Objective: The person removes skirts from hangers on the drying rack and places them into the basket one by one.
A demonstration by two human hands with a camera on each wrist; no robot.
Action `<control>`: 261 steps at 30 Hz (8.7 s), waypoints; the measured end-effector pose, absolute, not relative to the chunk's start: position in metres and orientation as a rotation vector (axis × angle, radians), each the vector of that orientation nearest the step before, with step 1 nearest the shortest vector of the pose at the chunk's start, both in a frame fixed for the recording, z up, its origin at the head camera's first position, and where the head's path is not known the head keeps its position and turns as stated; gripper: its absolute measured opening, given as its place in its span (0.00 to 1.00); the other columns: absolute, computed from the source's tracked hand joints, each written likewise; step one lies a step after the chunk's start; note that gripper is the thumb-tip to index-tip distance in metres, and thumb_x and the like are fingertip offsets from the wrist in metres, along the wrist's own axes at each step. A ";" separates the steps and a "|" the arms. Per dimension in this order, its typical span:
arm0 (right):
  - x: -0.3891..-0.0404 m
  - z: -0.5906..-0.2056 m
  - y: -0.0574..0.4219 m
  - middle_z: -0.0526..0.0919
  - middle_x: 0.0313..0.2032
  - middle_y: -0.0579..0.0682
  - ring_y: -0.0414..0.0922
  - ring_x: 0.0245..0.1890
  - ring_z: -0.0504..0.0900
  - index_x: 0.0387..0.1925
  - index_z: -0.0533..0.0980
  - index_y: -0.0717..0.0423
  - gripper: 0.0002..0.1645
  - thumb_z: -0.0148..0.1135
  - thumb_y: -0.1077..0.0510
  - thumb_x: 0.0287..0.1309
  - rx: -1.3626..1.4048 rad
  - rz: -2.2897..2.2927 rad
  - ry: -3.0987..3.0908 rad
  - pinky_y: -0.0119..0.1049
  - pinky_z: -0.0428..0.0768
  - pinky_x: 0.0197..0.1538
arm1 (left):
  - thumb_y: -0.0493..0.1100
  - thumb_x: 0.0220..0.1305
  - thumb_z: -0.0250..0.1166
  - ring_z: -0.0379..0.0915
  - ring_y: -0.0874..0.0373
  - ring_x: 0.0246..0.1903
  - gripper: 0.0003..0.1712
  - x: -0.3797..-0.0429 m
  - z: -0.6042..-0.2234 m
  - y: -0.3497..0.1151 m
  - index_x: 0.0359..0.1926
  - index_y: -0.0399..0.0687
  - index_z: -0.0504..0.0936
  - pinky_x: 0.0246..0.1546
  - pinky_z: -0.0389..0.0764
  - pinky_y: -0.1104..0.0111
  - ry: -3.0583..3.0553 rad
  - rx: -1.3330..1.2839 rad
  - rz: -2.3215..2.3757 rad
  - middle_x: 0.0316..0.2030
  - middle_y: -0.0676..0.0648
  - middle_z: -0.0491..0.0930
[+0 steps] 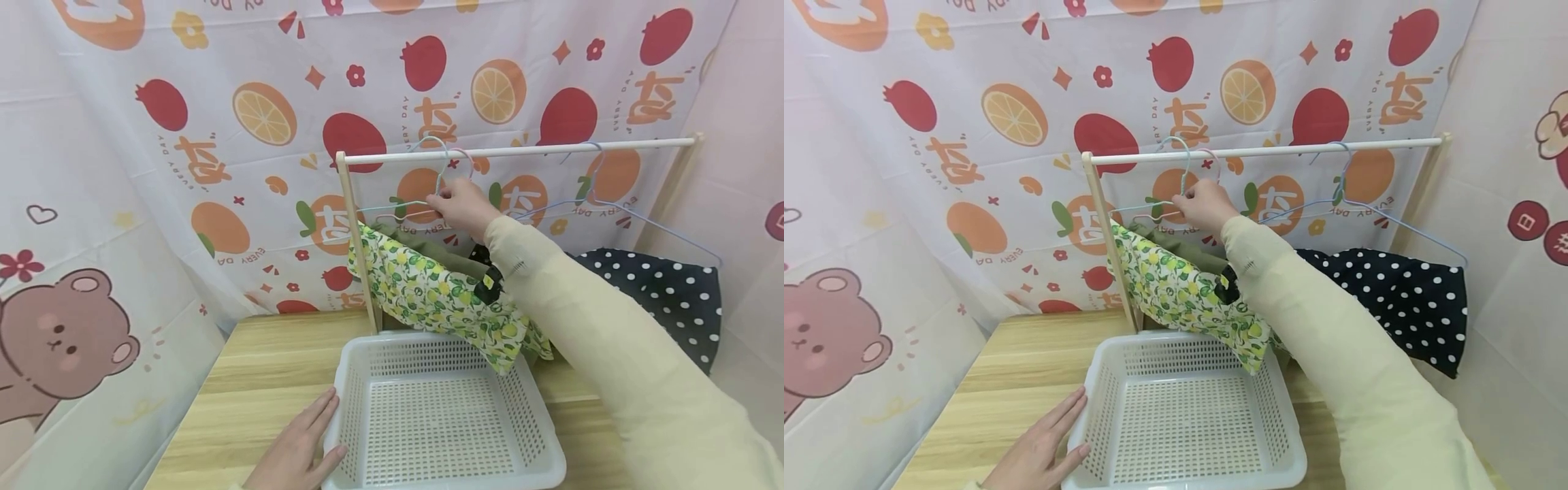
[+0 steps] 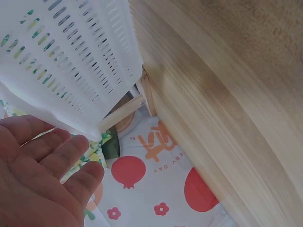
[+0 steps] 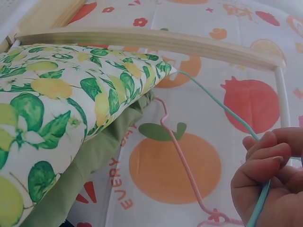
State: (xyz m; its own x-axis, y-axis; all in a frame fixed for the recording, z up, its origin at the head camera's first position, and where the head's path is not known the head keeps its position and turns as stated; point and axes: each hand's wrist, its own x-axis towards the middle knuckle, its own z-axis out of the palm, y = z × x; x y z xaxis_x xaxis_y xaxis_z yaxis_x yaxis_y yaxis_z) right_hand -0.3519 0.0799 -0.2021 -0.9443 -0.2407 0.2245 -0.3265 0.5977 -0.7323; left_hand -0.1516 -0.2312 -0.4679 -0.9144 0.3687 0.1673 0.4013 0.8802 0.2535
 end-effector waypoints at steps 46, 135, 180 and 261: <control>-0.310 -0.201 0.133 0.64 0.22 0.53 0.46 0.25 0.64 0.30 0.70 0.64 0.26 0.53 0.42 0.60 0.519 1.745 -2.550 0.38 0.66 0.34 | 0.63 0.57 0.58 0.59 0.55 0.61 0.42 -0.160 -0.476 -0.231 0.63 0.38 0.65 0.54 0.68 0.57 -2.789 -0.657 -0.377 0.64 0.47 0.61; -0.229 -0.262 0.116 0.51 0.12 0.49 0.47 0.14 0.51 0.41 0.78 0.63 0.19 0.54 0.51 0.63 0.747 2.075 -2.248 0.36 0.58 0.25 | 0.64 0.59 0.56 0.56 0.53 0.62 0.41 -0.157 -0.474 -0.223 0.64 0.39 0.64 0.55 0.66 0.56 -2.828 -0.643 -0.436 0.65 0.46 0.59; -0.210 -0.325 0.152 0.60 0.17 0.48 0.45 0.16 0.57 0.33 0.75 0.68 0.16 0.52 0.56 0.64 0.613 2.140 -1.980 0.34 0.61 0.22 | 0.64 0.58 0.57 0.54 0.56 0.62 0.42 -0.154 -0.472 -0.218 0.65 0.43 0.63 0.57 0.64 0.58 -2.856 -0.586 -0.401 0.66 0.50 0.58; -0.205 -0.347 0.148 0.64 0.36 0.55 0.43 0.30 0.64 0.38 0.65 0.69 0.20 0.39 0.52 0.70 0.682 2.205 -2.075 0.30 0.69 0.34 | 0.51 0.62 0.58 0.69 0.51 0.50 0.30 -0.247 -0.323 -0.157 0.60 0.36 0.68 0.50 0.71 0.57 -2.299 -0.721 -0.614 0.56 0.43 0.68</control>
